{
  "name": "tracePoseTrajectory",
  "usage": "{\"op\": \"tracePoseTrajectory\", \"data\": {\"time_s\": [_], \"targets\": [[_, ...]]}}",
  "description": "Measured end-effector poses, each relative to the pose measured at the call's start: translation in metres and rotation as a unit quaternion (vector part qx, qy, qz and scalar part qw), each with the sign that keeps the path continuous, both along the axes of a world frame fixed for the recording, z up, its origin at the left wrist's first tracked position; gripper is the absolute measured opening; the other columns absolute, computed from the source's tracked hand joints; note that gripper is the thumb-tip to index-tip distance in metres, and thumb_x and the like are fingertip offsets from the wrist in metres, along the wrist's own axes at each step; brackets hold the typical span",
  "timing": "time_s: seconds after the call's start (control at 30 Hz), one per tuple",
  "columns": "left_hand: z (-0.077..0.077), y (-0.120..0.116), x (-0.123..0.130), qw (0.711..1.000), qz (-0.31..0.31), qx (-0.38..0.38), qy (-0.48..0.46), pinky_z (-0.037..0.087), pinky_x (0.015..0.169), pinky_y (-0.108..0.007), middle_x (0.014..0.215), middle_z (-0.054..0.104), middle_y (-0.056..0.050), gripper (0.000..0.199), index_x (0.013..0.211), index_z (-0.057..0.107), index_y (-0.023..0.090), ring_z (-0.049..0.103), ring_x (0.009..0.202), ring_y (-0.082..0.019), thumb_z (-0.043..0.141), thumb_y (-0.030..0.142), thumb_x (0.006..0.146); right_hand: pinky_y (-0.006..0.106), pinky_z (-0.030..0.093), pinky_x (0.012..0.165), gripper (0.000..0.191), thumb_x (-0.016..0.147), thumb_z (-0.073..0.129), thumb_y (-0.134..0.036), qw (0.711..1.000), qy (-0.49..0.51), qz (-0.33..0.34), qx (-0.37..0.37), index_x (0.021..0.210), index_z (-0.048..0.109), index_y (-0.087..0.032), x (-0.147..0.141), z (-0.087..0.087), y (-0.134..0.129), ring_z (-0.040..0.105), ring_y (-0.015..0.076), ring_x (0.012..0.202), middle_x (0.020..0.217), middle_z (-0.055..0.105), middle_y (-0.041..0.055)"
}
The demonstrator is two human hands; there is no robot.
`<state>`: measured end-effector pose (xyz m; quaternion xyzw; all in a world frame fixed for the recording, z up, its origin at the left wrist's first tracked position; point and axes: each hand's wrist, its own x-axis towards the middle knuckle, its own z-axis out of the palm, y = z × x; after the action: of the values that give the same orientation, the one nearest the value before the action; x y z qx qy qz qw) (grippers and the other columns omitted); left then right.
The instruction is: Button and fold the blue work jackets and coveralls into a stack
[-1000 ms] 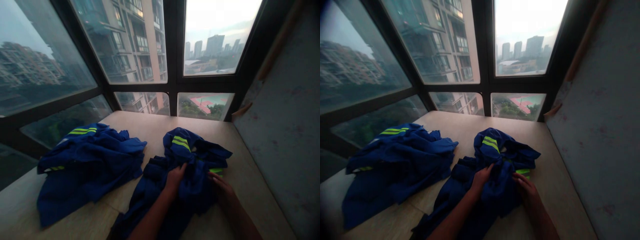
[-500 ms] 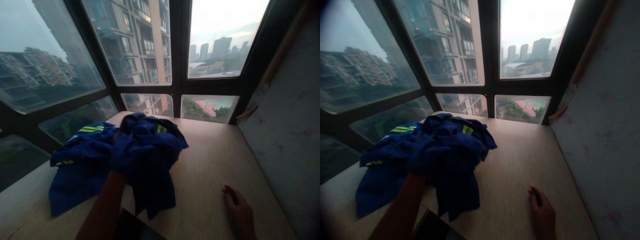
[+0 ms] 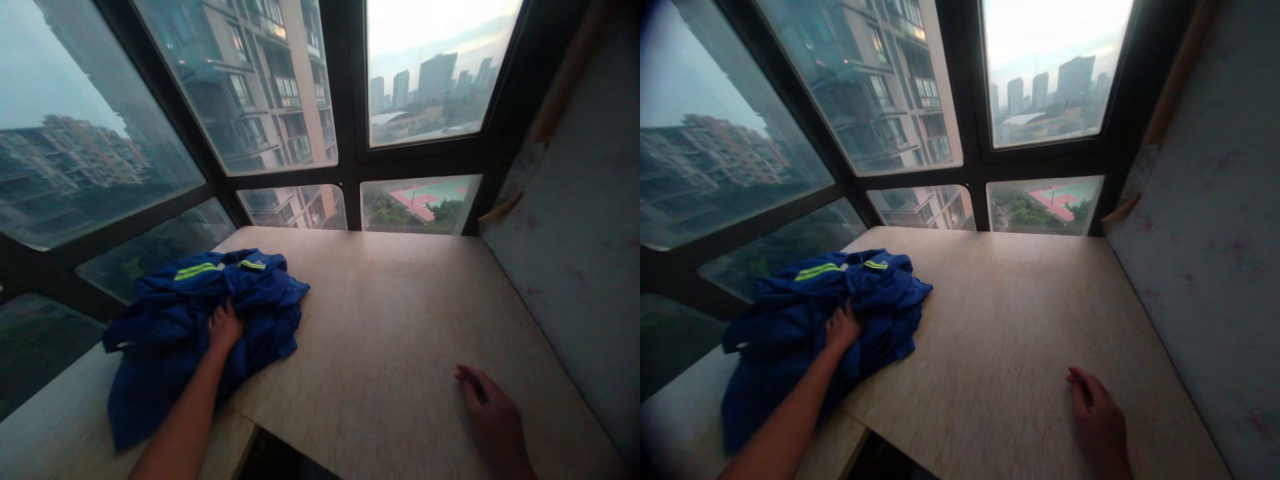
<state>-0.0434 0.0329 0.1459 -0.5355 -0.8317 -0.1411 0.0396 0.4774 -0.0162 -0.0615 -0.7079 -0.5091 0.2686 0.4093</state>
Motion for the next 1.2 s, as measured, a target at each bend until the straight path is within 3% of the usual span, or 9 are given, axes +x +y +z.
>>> {"op": "tracePoseTrajectory", "data": {"time_s": [0.2,0.3,0.43,0.53,0.6,0.7,0.9,1.07,1.2], "targets": [[-0.049,0.004,-0.004,0.994,0.082,0.005,0.066,0.037,0.103,-0.059,0.134,0.049,-0.031,0.063,0.141,0.039,-0.001,0.048,0.124,-0.041,0.056,0.028,0.088,0.044,0.053,0.085,0.041,0.080,0.051,-0.049,1.000,0.000,0.006,0.017,0.101,0.068,-0.018,-0.002,0.002,0.001,0.069,0.0310,0.093,0.103,0.074,0.0156],[-0.071,-0.016,0.005,0.985,0.058,0.061,0.151,0.032,0.107,-0.058,0.144,0.040,-0.031,0.062,0.143,0.038,0.003,0.039,0.134,-0.041,0.050,0.022,0.084,0.042,0.053,0.085,0.039,0.081,0.050,-0.047,1.000,0.001,0.011,0.023,0.101,0.068,-0.018,-0.003,0.000,0.000,0.070,0.0296,0.092,0.101,0.073,0.0148],[-0.120,-0.055,0.048,0.981,-0.090,0.122,0.120,0.036,0.109,-0.051,0.141,0.049,-0.019,0.044,0.129,0.055,0.015,0.046,0.131,-0.033,0.046,0.022,0.087,0.042,0.051,0.087,0.038,0.083,0.047,-0.044,0.999,-0.007,0.016,0.033,0.102,0.068,-0.018,-0.006,0.000,0.001,0.069,0.0274,0.093,0.102,0.072,0.0135],[-0.164,-0.072,0.088,0.965,-0.243,0.087,0.044,0.045,0.105,-0.043,0.133,0.059,-0.014,0.041,0.125,0.059,0.019,0.054,0.124,-0.027,0.044,0.021,0.088,0.041,0.052,0.086,0.038,0.083,0.047,-0.043,0.999,-0.006,0.020,0.038,0.102,0.068,-0.017,-0.007,0.003,0.002,0.068,0.0267,0.092,0.101,0.072,0.0138],[-0.182,-0.071,0.110,0.957,-0.284,0.058,0.016,0.044,0.107,-0.045,0.134,0.060,-0.012,0.042,0.127,0.060,0.021,0.053,0.127,-0.027,0.045,0.022,0.087,0.041,0.052,0.086,0.038,0.083,0.047,-0.043,0.999,-0.007,0.020,0.041,0.102,0.068,-0.017,-0.007,0.004,0.002,0.068,0.0266,0.092,0.101,0.072,0.0138],[-0.187,-0.053,0.132,0.961,-0.275,0.031,-0.008,0.042,0.108,-0.049,0.136,0.059,-0.013,0.042,0.127,0.061,0.020,0.052,0.128,-0.028,0.045,0.025,0.089,0.042,0.053,0.086,0.037,0.084,0.046,-0.042,0.999,-0.016,0.019,0.048,0.101,0.068,-0.017,-0.007,0.004,0.001,0.068,0.0267,0.092,0.100,0.072,0.0136],[-0.166,-0.003,0.189,0.954,-0.292,-0.053,-0.038,0.034,0.114,-0.050,0.144,0.051,-0.015,0.046,0.131,0.060,0.018,0.043,0.136,-0.031,0.051,0.030,0.088,0.042,0.050,0.090,0.034,0.089,0.041,-0.033,0.989,-0.112,0.058,0.079,0.104,0.068,-0.019,-0.020,0.004,0.008,0.066,0.0258,0.099,0.106,0.070,0.0126],[-0.166,0.021,0.243,0.944,-0.318,-0.079,-0.034,0.021,0.118,-0.056,0.151,0.043,-0.015,0.053,0.139,0.054,0.024,0.033,0.142,-0.036,0.055,0.037,0.088,0.049,0.041,0.103,0.041,0.087,0.045,-0.024,0.939,-0.302,0.146,0.080,0.123,0.064,-0.022,-0.061,0.010,0.038,0.051,0.0297,0.126,0.134,0.059,0.0120],[-0.173,0.025,0.255,0.946,-0.317,-0.062,-0.025,0.016,0.118,-0.059,0.154,0.039,-0.014,0.054,0.143,0.050,0.027,0.029,0.144,-0.035,0.051,0.039,0.090,0.057,0.029,0.110,0.046,0.090,0.045,-0.027,0.906,-0.390,0.159,0.053,0.134,0.057,-0.022,-0.091,0.014,0.070,0.038,0.0337,0.139,0.148,0.047,0.0140]]}}
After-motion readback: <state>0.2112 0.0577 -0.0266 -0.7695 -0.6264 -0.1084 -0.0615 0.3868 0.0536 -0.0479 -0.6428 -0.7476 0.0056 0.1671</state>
